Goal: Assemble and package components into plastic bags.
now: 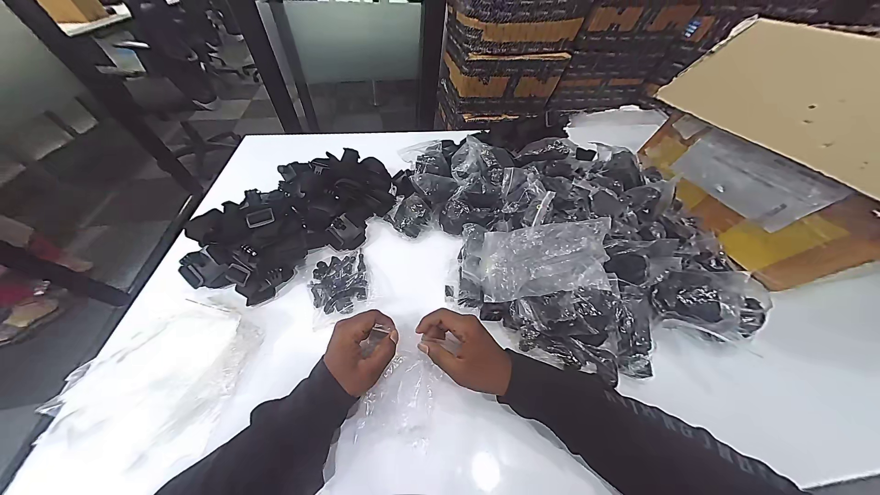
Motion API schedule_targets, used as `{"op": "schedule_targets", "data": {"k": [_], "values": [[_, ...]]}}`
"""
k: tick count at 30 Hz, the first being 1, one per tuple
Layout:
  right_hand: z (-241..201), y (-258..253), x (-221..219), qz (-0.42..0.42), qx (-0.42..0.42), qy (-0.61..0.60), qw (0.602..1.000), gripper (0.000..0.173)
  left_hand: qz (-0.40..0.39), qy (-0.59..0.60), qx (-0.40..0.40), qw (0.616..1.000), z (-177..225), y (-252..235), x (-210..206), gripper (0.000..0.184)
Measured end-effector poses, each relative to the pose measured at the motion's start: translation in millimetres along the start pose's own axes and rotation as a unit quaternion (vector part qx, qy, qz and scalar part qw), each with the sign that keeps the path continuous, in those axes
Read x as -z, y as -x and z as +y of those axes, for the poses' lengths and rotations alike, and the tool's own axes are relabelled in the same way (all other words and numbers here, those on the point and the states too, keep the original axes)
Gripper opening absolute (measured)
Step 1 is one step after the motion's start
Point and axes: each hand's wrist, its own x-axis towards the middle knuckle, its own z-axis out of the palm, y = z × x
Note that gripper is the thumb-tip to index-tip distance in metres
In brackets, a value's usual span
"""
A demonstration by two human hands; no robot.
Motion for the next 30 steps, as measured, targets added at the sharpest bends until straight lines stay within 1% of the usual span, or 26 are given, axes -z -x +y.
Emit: {"op": "schedule_targets", "data": {"k": [4, 8, 10, 14, 16, 19, 22, 25, 27, 30], "values": [[-1.1, 0.4, 2.8, -0.011, 0.012, 0.018, 1.000, 0.020, -0.043, 0.030, 0.017, 0.998, 2.8, 1.6, -1.1, 0.015], [0.1, 1.0, 1.6, -0.033, 0.019, 0.016, 0.999, 0.023, -0.069, 0.025, -0.009, 0.997, 1.8, 2.4, -2.6, 0.017], [2.6, 0.9, -0.2, -0.017, 0.022, 0.004, 1.000, 0.024, -0.053, 0.015, -0.004, 0.998, 1.8, 2.3, -2.7, 0.017], [1.2, -0.8, 1.0, 0.045, 0.018, -0.054, 0.997, 0.024, -0.015, 0.030, 0.047, 0.998, 6.5, 0.3, -1.8, 0.014], [-0.4, -1.6, 2.6, 0.068, 0.018, -0.095, 0.993, 0.028, -0.021, 0.054, 0.054, 0.997, 6.0, 0.5, -1.4, 0.013], [-0.8, -2.4, 3.3, 0.080, 0.005, -0.140, 0.987, 0.035, -0.055, 0.078, 0.058, 0.994, 4.5, 2.4, -0.7, 0.012], [0.1, -2.6, 3.1, 0.054, -0.011, -0.146, 0.988, 0.038, -0.098, 0.064, 0.051, 0.992, 2.8, 4.6, -0.3, 0.016], [-1.7, -0.6, -0.7, 0.006, -0.021, -0.132, 0.991, 0.039, -0.123, 0.050, 0.050, 0.990, 4.1, 4.3, 0.0, 0.020], [-2.9, 0.7, -3.6, -0.012, -0.024, -0.124, 0.992, 0.037, -0.129, 0.039, 0.043, 0.990, 4.0, 4.2, -0.2, 0.020], [-2.7, 0.4, -4.0, -0.012, -0.028, -0.110, 0.994, 0.035, -0.120, 0.025, 0.026, 0.992, 1.4, 3.7, -1.5, 0.020]]}}
